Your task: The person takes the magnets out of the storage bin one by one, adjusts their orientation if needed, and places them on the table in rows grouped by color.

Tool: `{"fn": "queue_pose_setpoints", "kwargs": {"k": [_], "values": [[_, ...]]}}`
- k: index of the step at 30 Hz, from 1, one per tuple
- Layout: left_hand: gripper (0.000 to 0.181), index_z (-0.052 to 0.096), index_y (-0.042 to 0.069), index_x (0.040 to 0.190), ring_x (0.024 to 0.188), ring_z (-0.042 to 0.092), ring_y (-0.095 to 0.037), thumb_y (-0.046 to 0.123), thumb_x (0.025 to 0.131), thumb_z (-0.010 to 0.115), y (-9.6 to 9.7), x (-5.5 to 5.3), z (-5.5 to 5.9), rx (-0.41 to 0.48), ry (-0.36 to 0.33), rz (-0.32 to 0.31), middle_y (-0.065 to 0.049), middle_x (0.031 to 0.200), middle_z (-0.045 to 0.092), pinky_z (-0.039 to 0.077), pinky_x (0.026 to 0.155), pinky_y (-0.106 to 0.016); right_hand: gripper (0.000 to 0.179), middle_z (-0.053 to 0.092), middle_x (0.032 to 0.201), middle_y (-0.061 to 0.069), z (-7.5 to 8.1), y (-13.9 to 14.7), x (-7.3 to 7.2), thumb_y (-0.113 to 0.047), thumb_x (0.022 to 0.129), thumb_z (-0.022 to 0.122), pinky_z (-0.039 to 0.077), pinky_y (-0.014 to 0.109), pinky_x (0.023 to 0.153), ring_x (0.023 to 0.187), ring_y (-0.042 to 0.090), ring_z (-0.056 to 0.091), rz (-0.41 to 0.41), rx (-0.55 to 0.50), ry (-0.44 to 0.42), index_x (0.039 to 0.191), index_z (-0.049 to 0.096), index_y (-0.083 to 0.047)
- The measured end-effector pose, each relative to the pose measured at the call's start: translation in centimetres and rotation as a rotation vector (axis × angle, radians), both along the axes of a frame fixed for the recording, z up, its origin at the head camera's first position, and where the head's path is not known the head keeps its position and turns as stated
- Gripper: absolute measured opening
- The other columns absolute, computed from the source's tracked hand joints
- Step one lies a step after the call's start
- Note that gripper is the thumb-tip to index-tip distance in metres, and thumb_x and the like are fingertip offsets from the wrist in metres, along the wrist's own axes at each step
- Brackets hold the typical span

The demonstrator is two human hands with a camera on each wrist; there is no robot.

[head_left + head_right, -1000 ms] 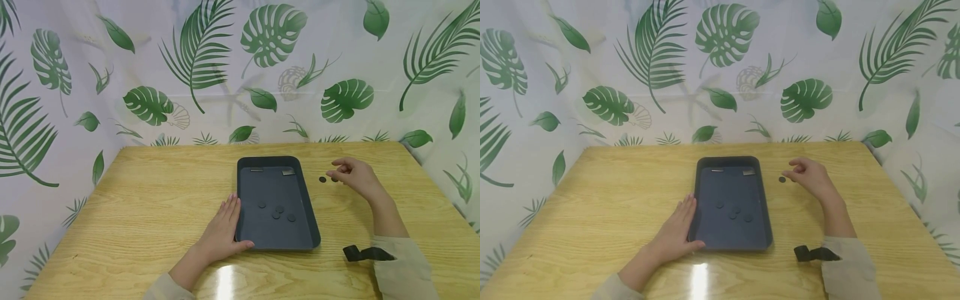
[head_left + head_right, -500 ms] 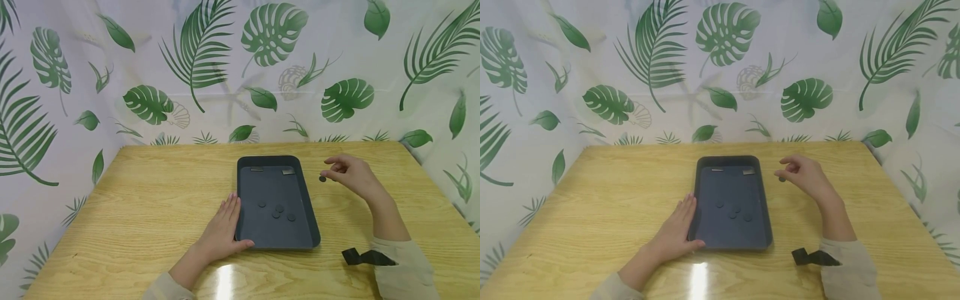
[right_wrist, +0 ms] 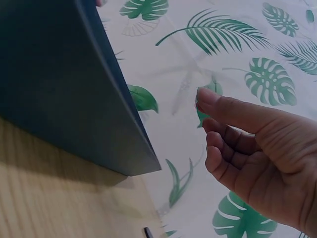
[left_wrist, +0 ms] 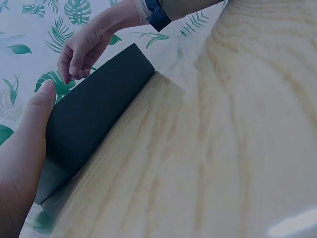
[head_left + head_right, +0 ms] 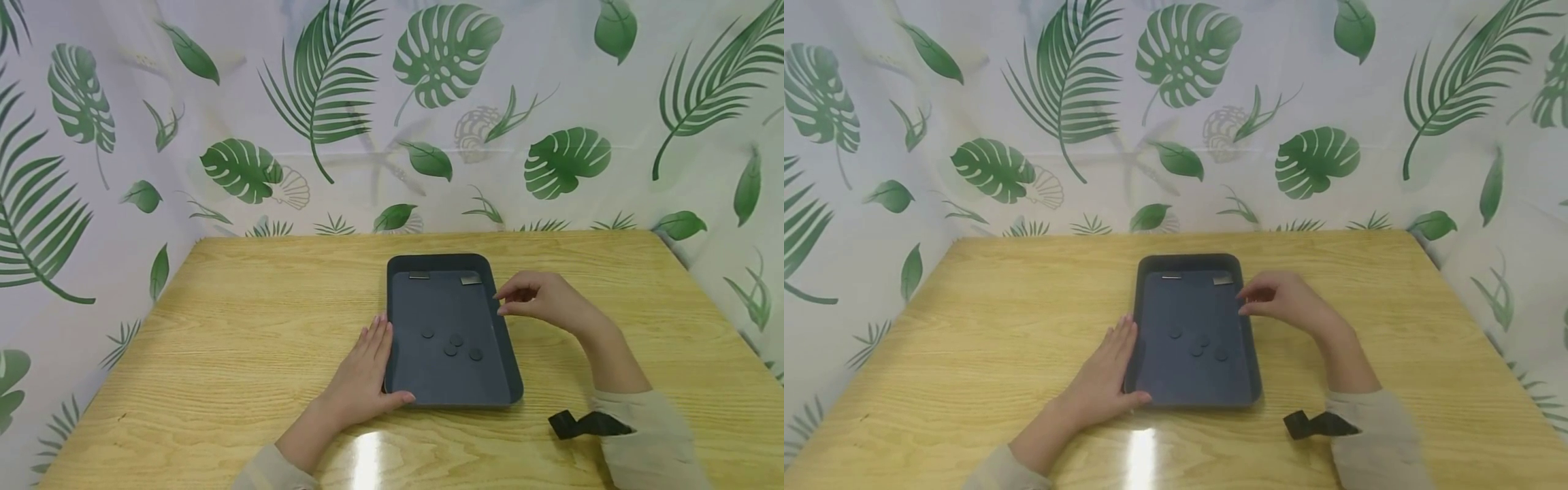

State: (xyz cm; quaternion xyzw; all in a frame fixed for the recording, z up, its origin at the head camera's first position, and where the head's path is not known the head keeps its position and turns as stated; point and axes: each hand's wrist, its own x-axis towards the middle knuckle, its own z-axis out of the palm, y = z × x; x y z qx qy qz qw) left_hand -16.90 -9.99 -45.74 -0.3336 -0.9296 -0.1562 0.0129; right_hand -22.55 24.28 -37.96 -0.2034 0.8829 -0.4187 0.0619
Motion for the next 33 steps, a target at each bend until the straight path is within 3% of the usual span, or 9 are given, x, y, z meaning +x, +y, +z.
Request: {"fn": "queue_pose_setpoints", "kwargs": {"k": [7,11,15,22,26,33], "values": [[0.115,0.007,-0.006,0.149,0.145,-0.008,-0.023,0.084,0.078,0.012,0.0,0.1,0.1,0.017,-0.018,-0.008,-0.021,0.158,-0.001,0.007,0.118,-0.041,0.021,0.065,0.097,0.01,-1.5,-1.3,-0.5,-0.016,0.085,0.071,0.053,0.027,0.069,0.081,0.009,0.061,0.161,0.019,-0.019,0.102,0.071,-0.003],[0.115,0.006,-0.006,0.149,0.146,-0.007,-0.024,0.084,0.078,0.01,0.0,0.0,0.1,0.013,-0.009,-0.005,-0.021,0.158,-0.001,0.007,0.118,-0.041,0.021,0.064,0.094,0.012,-1.9,-1.9,-0.6,-0.017,0.085,0.071,0.052,0.026,0.067,0.077,0.009,0.059,0.282,0.018,-0.007,0.1,0.072,-0.003],[0.116,0.007,-0.007,0.149,0.146,-0.006,-0.025,0.085,0.077,0.006,0.1,0.0,0.1,0.006,0.006,-0.002,-0.021,0.157,-0.001,0.008,0.118,-0.041,0.022,0.063,0.094,0.016,-2.3,-2.3,-0.7,-0.015,0.085,0.071,0.053,0.027,0.066,0.076,0.01,0.061,0.374,-0.009,-0.048,0.1,0.072,0.0],[0.117,0.006,-0.006,0.149,0.146,-0.005,-0.026,0.085,0.076,0.006,0.1,0.1,0.2,0.007,0.0,0.0,-0.021,0.157,-0.002,0.007,0.118,-0.041,0.015,0.062,0.091,0.0,-2.9,-3.1,-0.9,-0.013,0.081,0.074,0.052,0.024,0.065,0.075,0.005,0.058,0.388,0.164,-0.007,0.095,0.074,-0.009],[0.117,0.004,-0.006,0.149,0.146,-0.005,-0.026,0.086,0.075,0.006,0.1,0.1,0.2,0.001,-0.004,0.001,-0.021,0.157,-0.002,0.007,0.118,-0.042,0.013,0.06,0.087,-0.002,-2.8,-3.5,-0.8,-0.007,0.079,0.075,0.051,0.024,0.063,0.073,0.004,0.055,0.399,0.235,0.029,0.091,0.075,-0.009],[0.11,0.004,-0.006,0.149,0.145,-0.008,-0.023,0.08,0.083,0.026,0.0,0.0,0.2,0.005,-0.016,-0.006,-0.02,0.158,-0.003,0.007,0.118,-0.041,0.015,0.057,0.083,-0.003,-3.0,-4.0,-0.7,-0.001,0.076,0.076,0.048,0.022,0.06,0.069,0.003,0.052,0.412,0.299,0.044,0.089,0.075,-0.008]]}}
